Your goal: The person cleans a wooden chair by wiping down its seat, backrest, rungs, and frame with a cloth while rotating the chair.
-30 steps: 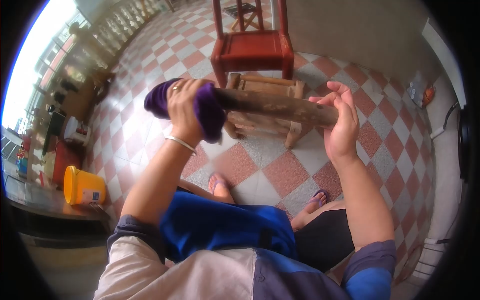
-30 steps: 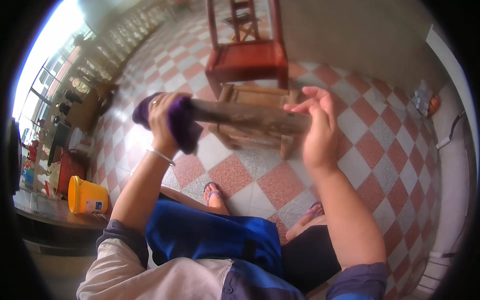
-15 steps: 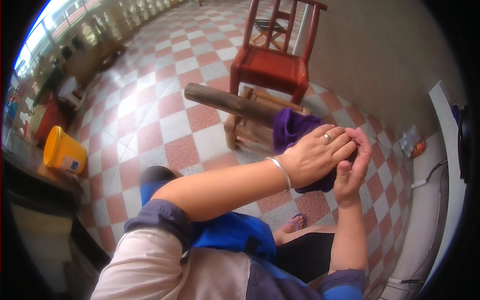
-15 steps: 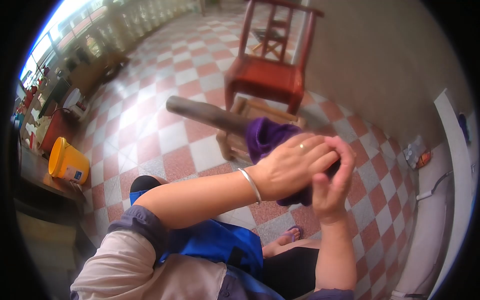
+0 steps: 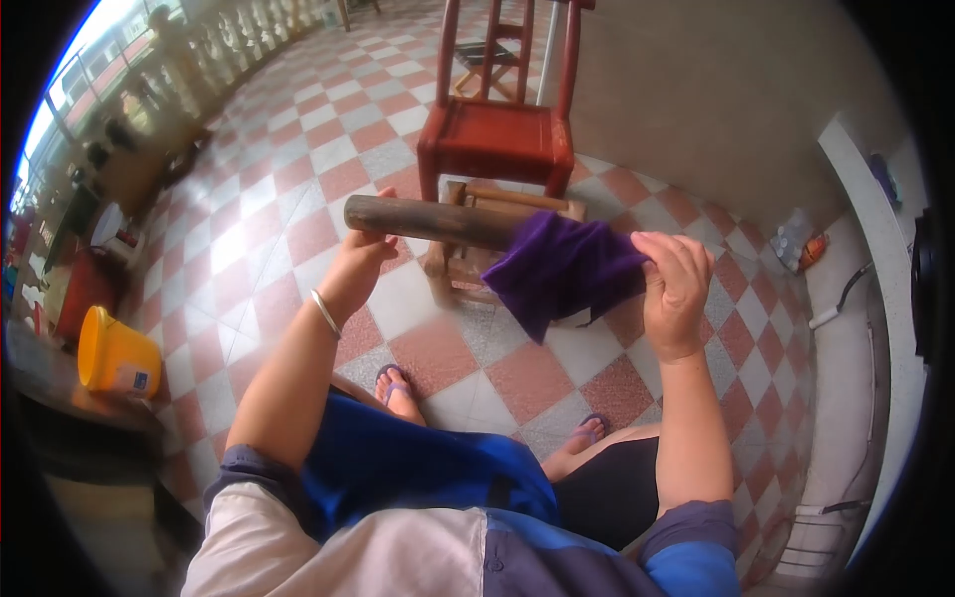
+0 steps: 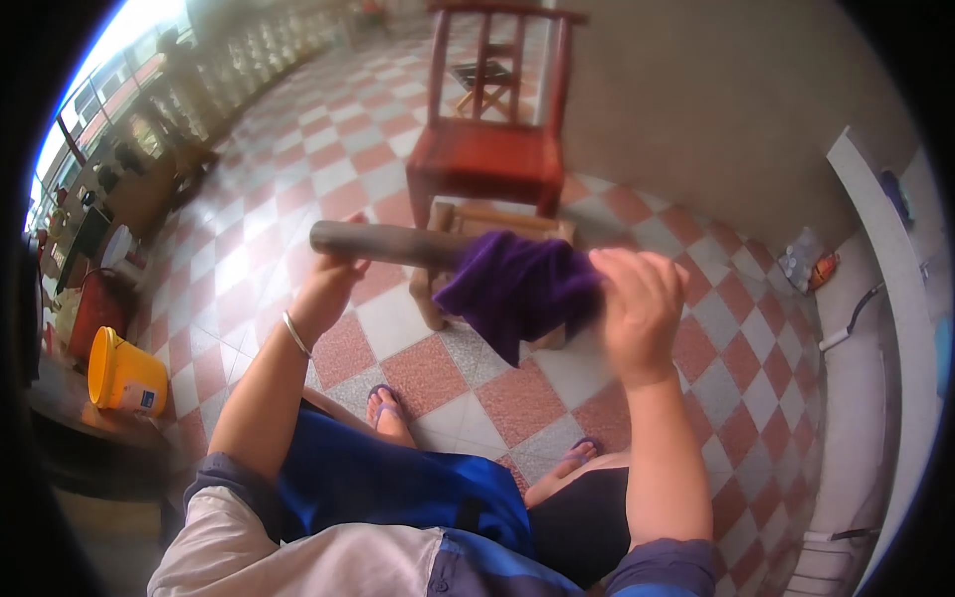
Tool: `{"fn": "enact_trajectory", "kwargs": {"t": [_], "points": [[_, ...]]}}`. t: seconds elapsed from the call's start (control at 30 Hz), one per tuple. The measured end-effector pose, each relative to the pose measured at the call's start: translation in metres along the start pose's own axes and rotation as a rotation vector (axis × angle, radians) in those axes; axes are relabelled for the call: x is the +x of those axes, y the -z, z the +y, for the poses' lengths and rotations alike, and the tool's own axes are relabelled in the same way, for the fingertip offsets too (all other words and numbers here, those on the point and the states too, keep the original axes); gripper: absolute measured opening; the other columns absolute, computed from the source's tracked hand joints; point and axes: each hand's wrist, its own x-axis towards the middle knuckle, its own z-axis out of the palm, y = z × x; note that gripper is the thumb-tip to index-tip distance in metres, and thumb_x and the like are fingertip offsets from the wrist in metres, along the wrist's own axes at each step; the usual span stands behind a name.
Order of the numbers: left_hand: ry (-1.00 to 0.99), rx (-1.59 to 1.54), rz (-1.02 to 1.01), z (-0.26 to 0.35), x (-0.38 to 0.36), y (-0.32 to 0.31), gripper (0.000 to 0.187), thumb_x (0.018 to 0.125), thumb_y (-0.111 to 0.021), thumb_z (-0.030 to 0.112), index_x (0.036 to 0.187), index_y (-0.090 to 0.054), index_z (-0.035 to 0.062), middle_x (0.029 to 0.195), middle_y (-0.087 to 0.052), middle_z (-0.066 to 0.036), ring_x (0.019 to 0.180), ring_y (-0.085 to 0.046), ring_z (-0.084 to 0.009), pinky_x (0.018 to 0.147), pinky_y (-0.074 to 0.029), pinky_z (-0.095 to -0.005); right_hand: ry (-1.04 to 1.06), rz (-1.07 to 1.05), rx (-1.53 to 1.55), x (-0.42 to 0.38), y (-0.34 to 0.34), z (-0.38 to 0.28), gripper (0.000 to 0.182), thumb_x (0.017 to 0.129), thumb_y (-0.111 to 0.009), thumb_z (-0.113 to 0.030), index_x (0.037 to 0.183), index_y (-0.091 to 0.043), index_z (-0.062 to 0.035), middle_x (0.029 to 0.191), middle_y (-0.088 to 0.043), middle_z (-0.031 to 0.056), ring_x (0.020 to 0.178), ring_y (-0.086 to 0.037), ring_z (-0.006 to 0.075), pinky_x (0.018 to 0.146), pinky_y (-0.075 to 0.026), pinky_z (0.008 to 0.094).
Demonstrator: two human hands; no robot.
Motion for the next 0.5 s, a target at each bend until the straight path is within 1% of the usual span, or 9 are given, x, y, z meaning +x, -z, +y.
{"fn": "enact_trajectory", "kwargs": {"t": [0.03,0.07,0.13,0.23,0.3,0.33,0.4,0.47,0.5], "points": [[0.016,0.169,-0.11,0.001,0.002,-0.013,0.071,0.081,-0.052,-0.008,0.147,-0.03,0.0052,0.143,-0.042,-0.012,0.136,-0.037,-0.0256,0.117,-0.022,-0.0418,-0.074,0.008,0.022,0.001,-0.001,0.011,0.015,0.089,-0.061,-0.016,0.1,-0.071,-0.0115,0.097,-0.067,0.003,0.097,-0.057,0.0213,0.09,-0.037,0.0367],[0.033,0.092,-0.059,-0.003,-0.001,-0.025,0.063,0.08,-0.06,-0.004,0.139,-0.042,0.0092,0.13,-0.053,-0.007,0.133,-0.04,-0.0194,0.111,-0.03,-0.0368,-0.178,0.009,-0.012,0.001,-0.001,0.023,0.013,0.091,-0.058,-0.016,0.093,-0.069,-0.0101,0.094,-0.069,0.0045,0.096,-0.058,0.0213,0.089,-0.037,0.0361],[0.032,0.223,-0.166,0.006,0.001,-0.035,0.052,0.082,-0.067,0.004,0.13,-0.049,0.0077,0.127,-0.056,-0.007,0.13,-0.045,-0.0223,0.106,-0.039,-0.0368,-0.288,0.126,-0.075,-0.005,-0.007,0.046,0.015,0.092,-0.057,-0.02,0.091,-0.069,-0.0098,0.094,-0.067,0.0043,0.096,-0.056,0.0233,0.089,-0.037,0.0373],[-0.301,0.935,-0.237,0.01,0.011,-0.047,0.041,0.081,-0.073,0.009,0.118,-0.056,0.006,0.119,-0.06,-0.009,0.125,-0.051,-0.0256,0.101,-0.045,-0.0383,-0.204,0.211,-0.354,0.005,0.009,0.027,0.018,0.094,-0.055,-0.022,0.09,-0.067,-0.0092,0.095,-0.062,0.0052,0.095,-0.052,0.0262,0.089,-0.036,0.0388],[-0.498,0.702,-0.322,-0.006,0.019,-0.053,0.039,0.078,-0.077,0.012,0.113,-0.059,0.0057,0.118,-0.061,-0.009,0.121,-0.052,-0.0215,0.1,-0.044,-0.0368,-0.117,0.101,-0.163,0.002,-0.006,0.001,0.035,0.097,-0.049,-0.042,0.095,-0.064,-0.011,0.095,-0.057,0.0066,0.092,-0.049,0.027,0.086,-0.035,0.0414],[-0.587,0.587,-0.359,-0.015,0.022,-0.055,0.039,0.077,-0.079,0.013,0.11,-0.061,0.0055,0.118,-0.061,-0.008,0.119,-0.053,-0.0195,0.099,-0.044,-0.0361,-0.023,0.114,-0.169,0.005,-0.018,-0.021,0.042,0.096,-0.045,-0.051,0.095,-0.06,-0.0118,0.086,-0.054,0.0063,0.085,-0.049,0.026,0.08,-0.037,0.0408],[-0.584,0.555,-0.363,-0.026,0.021,-0.059,0.036,0.077,-0.079,0.015,0.106,-0.061,0.0053,0.11,-0.064,-0.009,0.105,-0.06,-0.0181,0.089,-0.049,-0.0342,0.056,0.051,0.014,0.014,-0.036,-0.054,0.029,0.095,-0.052,-0.038,0.081,-0.051,-0.0124,0.072,-0.046,0.0046,0.068,-0.046,0.0242,0.068,-0.036,0.0385],[-0.529,0.588,-0.351,-0.025,0.02,-0.062,0.033,0.078,-0.078,0.015,0.105,-0.061,0.0055,0.105,-0.065,-0.009,0.099,-0.062,-0.0189,0.085,-0.05,-0.0338,0.128,-0.013,0.099,0.03,-0.052,-0.091,0.022,0.089,-0.058,-0.03,0.079,-0.05,-0.0125,0.07,-0.045,0.0036,0.067,-0.047,0.0223,0.067,-0.037,0.0384],[-0.539,0.741,-0.316,-0.021,0.016,-0.067,0.03,0.08,-0.076,0.017,0.104,-0.061,0.0054,0.099,-0.066,-0.008,0.089,-0.063,-0.0194,0.08,-0.051,-0.0333,0.178,0.018,0.13,0.037,-0.059,-0.109,0.025,0.092,-0.057,-0.032,0.078,-0.051,-0.0115,0.071,-0.047,0.0036,0.067,-0.048,0.0222,0.069,-0.038,0.0372]]}}
